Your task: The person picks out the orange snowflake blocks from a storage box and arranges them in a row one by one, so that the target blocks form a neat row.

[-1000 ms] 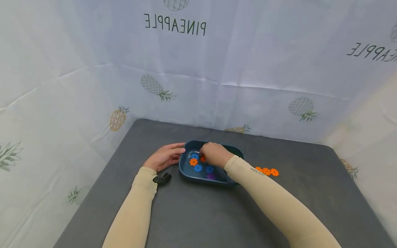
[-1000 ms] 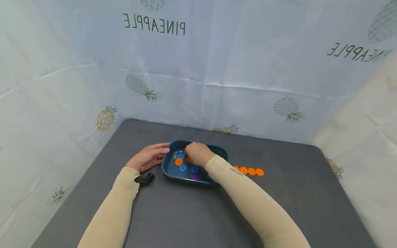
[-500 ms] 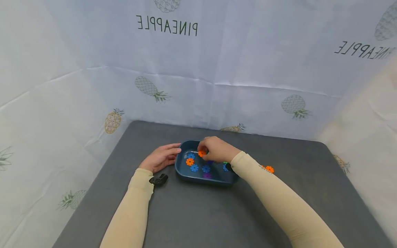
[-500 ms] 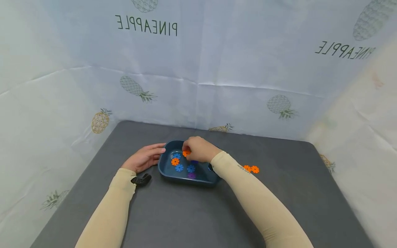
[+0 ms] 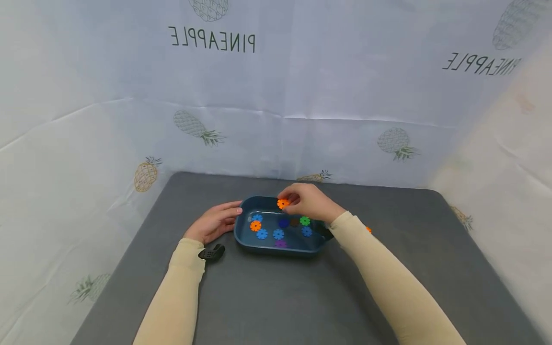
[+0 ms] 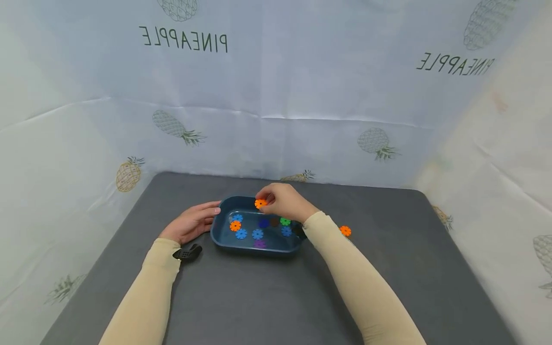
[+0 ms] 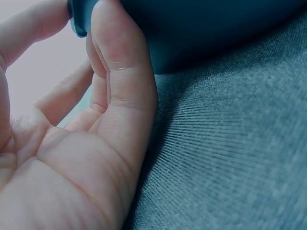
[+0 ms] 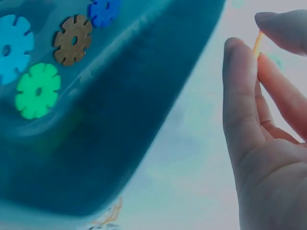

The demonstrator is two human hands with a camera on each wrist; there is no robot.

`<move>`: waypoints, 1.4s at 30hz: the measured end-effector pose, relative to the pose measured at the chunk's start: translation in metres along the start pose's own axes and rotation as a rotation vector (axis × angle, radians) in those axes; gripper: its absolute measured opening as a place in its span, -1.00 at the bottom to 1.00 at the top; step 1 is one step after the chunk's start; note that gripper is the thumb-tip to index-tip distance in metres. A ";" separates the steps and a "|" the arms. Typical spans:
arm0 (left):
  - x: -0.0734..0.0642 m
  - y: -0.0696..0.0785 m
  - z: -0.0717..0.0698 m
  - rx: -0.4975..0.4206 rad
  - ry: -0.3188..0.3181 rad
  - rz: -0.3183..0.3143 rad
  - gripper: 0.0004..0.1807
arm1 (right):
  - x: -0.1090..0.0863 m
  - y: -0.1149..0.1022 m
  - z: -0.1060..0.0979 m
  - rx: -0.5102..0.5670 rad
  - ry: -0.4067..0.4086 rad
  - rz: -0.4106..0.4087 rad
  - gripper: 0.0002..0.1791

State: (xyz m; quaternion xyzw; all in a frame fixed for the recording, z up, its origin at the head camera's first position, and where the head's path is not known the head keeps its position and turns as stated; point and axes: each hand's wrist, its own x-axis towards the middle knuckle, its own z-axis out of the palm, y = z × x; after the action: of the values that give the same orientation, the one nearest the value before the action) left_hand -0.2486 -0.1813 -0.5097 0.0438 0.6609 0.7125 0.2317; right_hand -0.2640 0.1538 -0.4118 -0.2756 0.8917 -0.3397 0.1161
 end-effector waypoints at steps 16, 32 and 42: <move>-0.006 -0.009 -0.009 0.057 0.009 0.006 -0.18 | -0.089 0.098 -0.024 0.203 0.256 0.191 -0.55; -0.007 -0.010 -0.002 0.051 0.023 -0.012 -0.20 | -0.158 0.172 -0.037 0.177 0.339 0.336 -0.49; 0.001 -0.004 0.001 0.057 0.032 -0.020 -0.21 | -0.175 0.189 -0.051 0.112 0.351 0.397 -0.53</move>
State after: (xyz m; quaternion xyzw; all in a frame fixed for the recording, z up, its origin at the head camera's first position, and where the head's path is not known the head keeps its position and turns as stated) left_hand -0.2476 -0.1801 -0.5136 0.0325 0.6849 0.6917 0.2267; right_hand -0.2186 0.3977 -0.4975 -0.0256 0.9145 -0.4018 0.0392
